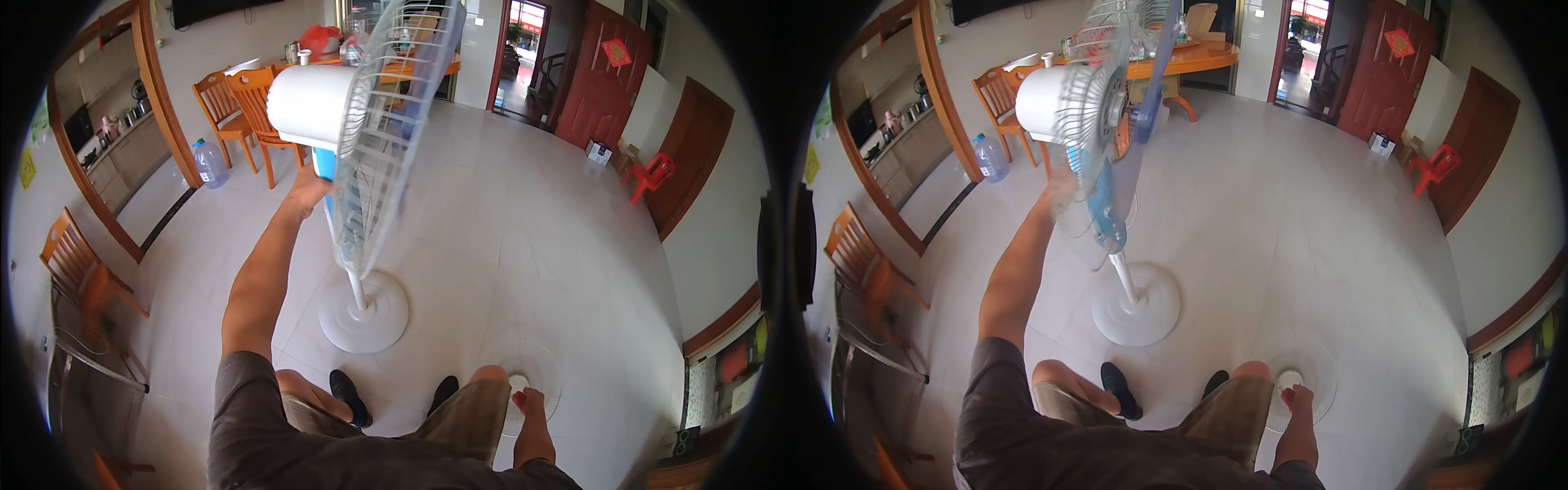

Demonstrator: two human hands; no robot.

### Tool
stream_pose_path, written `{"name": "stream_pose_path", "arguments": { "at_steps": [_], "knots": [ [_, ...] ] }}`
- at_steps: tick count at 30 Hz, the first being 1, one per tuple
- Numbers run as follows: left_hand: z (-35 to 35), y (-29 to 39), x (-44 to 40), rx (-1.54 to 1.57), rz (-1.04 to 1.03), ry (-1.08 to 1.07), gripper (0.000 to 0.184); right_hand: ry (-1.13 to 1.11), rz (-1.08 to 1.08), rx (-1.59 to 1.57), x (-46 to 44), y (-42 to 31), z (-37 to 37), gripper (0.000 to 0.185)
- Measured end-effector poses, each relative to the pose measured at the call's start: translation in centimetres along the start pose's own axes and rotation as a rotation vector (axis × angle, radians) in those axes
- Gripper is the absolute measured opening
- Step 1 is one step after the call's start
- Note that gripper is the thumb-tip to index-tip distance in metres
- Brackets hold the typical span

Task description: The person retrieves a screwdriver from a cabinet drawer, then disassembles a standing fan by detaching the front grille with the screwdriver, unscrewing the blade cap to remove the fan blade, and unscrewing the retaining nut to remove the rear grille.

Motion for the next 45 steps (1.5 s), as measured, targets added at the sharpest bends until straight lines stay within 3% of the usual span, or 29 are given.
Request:
{"name": "stream_pose_path", "arguments": {
  "at_steps": [1, 4, 9, 13, 19, 26, 30, 32, 35, 37, 39, 40, 42, 45],
  "knots": [
    [0.8, -0.8, 0.1, 0.039, -0.042, -0.083, 0.037, -0.002, 0.010, 0.020, 0.0, 0.1, 0.3, 0.029],
    [2.7, -2.8, 0.2, 0.113, -0.091, -0.260, 0.037, 0.022, 0.028, 0.060, 1.1, 0.5, 0.3, 0.030],
    [6.8, -6.1, -1.9, 0.234, -0.002, -0.397, 0.037, 0.007, 0.036, 0.078, 1.2, 0.4, -0.1, 0.028],
    [4.8, -10.7, -3.3, 0.345, 0.074, -0.509, 0.038, 0.011, 0.049, 0.164, 1.9, 0.1, -1.1, 0.024],
    [-0.1, -14.9, -3.6, 0.489, 0.123, -0.578, 0.041, 0.046, 0.063, 0.224, 2.2, -1.0, -2.3, 0.022],
    [0.6, -15.4, -3.7, 0.546, 0.105, -0.551, 0.045, -0.019, 0.161, 0.323, 1.7, -2.5, -6.8, 0.012],
    [2.7, -15.0, -3.0, 0.629, 0.070, -0.430, 0.048, -0.134, 0.491, 0.495, 3.6, -7.8, -13.3, 0.013],
    [5.5, -15.1, -2.0, 0.750, 0.043, -0.294, 0.049, -0.184, 0.622, 0.472, 8.9, -11.2, -19.1, 0.018],
    [12.0, -15.0, 1.2, 0.954, 0.044, -0.022, 0.053, -0.443, 0.820, 0.449, 18.4, -15.0, -27.4, 0.019],
    [15.9, -10.9, 5.9, 1.041, -0.087, 0.198, 0.055, -0.621, 0.972, 0.490, 24.7, -16.6, -32.4, 0.019],
    [19.0, -5.9, 10.2, 1.045, -0.292, 0.230, 0.057, -0.808, 1.081, 0.509, 31.4, -17.5, -37.1, 0.019],
    [19.9, -3.6, 12.0, 1.002, -0.390, 0.231, 0.052, -0.864, 1.187, 0.522, 35.2, -17.7, -39.1, 0.019],
    [20.2, 1.2, 15.7, 0.541, -0.561, 0.558, 0.041, -1.010, 1.271, 0.525, 41.5, -17.6, -43.1, 0.020],
    [18.7, 3.3, 18.4, 0.266, -0.558, 0.623, 0.033, -1.036, 1.309, 0.575, 48.3, -17.5, -47.8, 0.027]
  ]
}}
Point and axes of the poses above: each hand's wrist, its own x-axis away from the middle knuckle, its own z-axis out of the back of the hand, y = z × x, the point moved 3 cm from there along -x, towards the middle knuckle, and after that the axes turned 2 degrees about z, right-handed, at the moved point
